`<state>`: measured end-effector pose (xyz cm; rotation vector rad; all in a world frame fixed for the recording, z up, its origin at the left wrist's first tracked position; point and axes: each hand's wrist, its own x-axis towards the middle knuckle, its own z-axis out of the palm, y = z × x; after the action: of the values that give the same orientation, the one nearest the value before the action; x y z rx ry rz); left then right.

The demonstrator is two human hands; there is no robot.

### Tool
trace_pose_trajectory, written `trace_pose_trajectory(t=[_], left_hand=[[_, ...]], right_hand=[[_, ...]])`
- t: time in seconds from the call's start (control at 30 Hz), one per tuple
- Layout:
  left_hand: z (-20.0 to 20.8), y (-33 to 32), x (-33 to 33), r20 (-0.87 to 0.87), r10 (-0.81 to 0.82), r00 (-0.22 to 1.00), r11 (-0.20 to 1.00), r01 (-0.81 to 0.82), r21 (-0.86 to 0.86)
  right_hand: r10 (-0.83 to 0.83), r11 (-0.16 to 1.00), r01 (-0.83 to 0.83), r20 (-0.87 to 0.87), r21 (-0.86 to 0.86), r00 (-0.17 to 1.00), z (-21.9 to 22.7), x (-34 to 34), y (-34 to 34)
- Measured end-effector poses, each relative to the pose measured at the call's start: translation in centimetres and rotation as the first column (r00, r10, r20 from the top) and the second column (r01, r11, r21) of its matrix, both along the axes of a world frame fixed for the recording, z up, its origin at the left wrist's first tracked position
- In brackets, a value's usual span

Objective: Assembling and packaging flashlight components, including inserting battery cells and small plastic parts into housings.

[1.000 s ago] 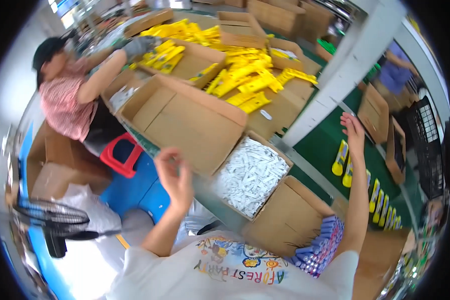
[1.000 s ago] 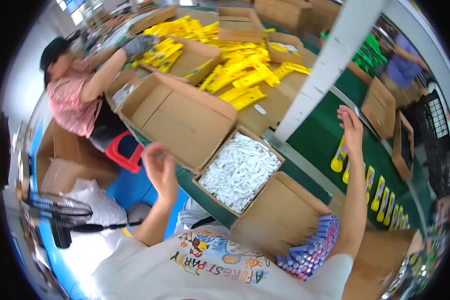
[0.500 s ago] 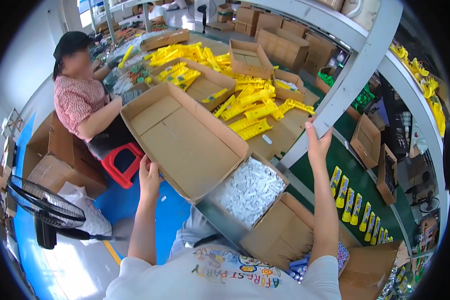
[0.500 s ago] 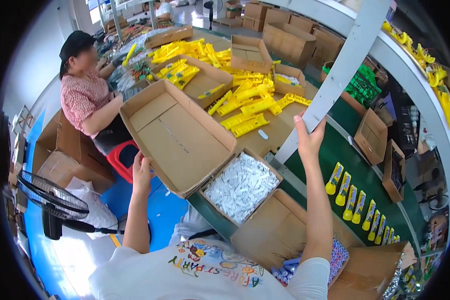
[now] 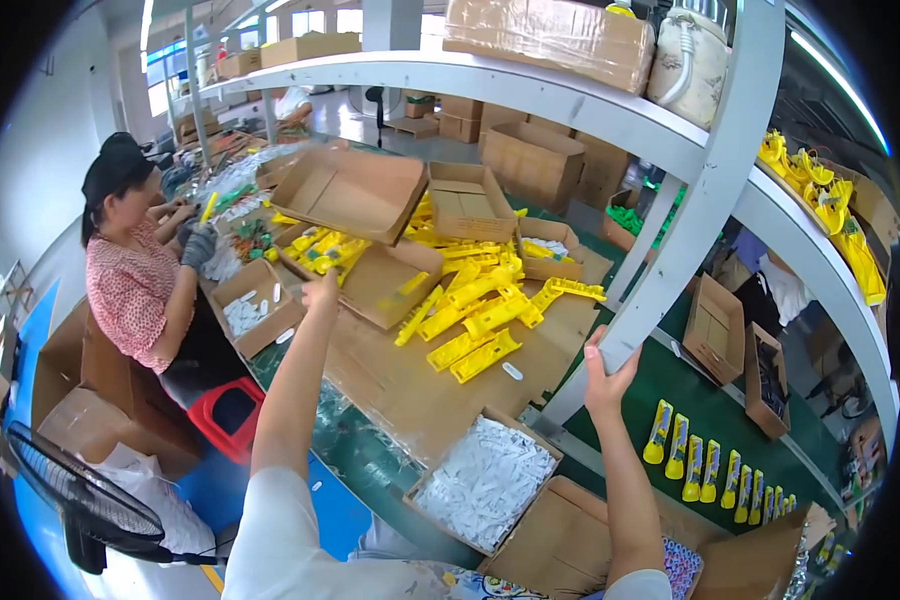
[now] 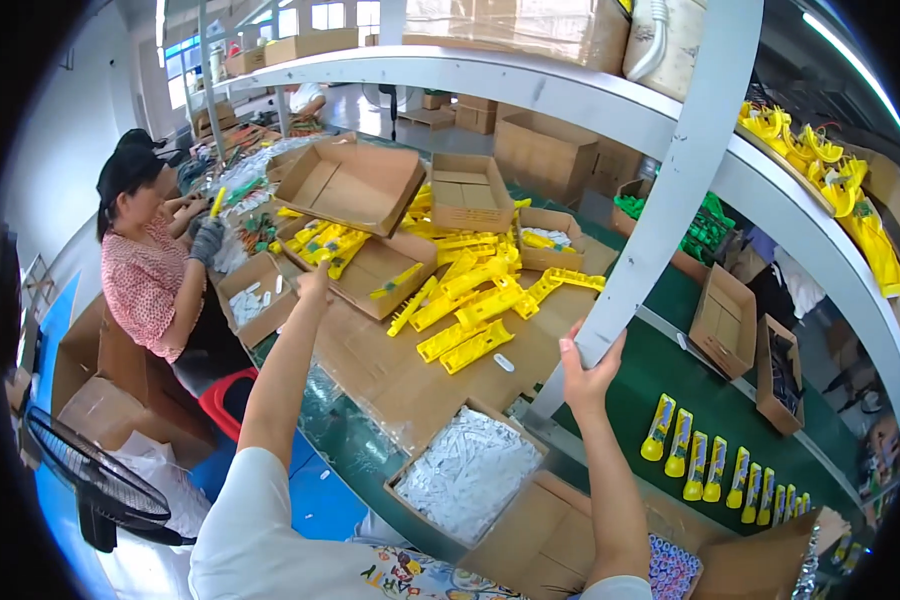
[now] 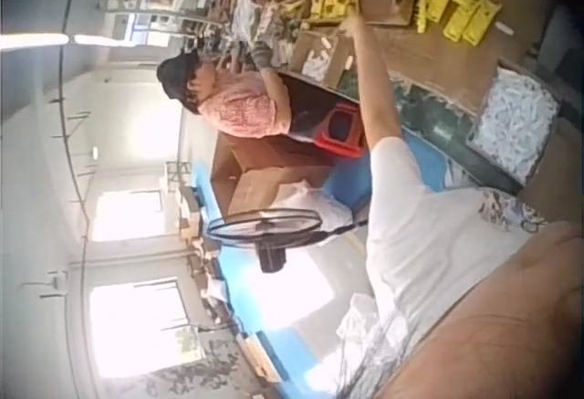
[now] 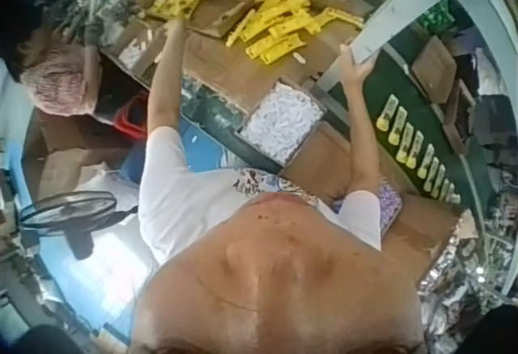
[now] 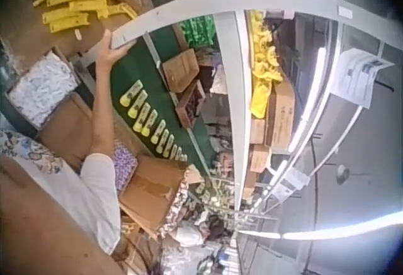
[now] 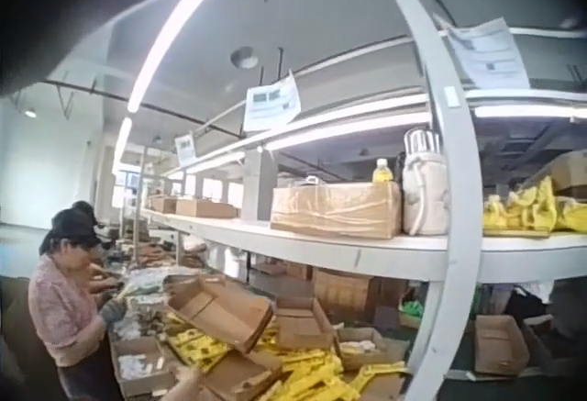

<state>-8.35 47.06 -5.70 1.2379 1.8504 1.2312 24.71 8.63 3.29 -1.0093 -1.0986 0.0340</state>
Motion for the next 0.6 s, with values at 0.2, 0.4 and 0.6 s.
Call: trace_pose_trajectory(t=[0.2,0.4,0.6], left_hand=[[0.4,-3.2,2.8,0.48,-0.353,0.803,0.835,0.502,-0.226],[4.5,-7.2,-1.2,0.541,-0.367,0.757,0.818,0.539,-0.199],[9.4,-20.2,-6.7,0.336,-0.44,0.833,0.868,0.49,-0.078]], right_hand=[[0.036,0.999,-0.036,-0.016,0.009,0.999,-0.4,0.9,-0.8],[0.048,0.997,-0.051,0.058,0.051,0.997,-0.4,1.0,-0.4],[0.019,0.999,-0.022,0.092,0.037,0.996,-0.7,1.6,-0.8]])
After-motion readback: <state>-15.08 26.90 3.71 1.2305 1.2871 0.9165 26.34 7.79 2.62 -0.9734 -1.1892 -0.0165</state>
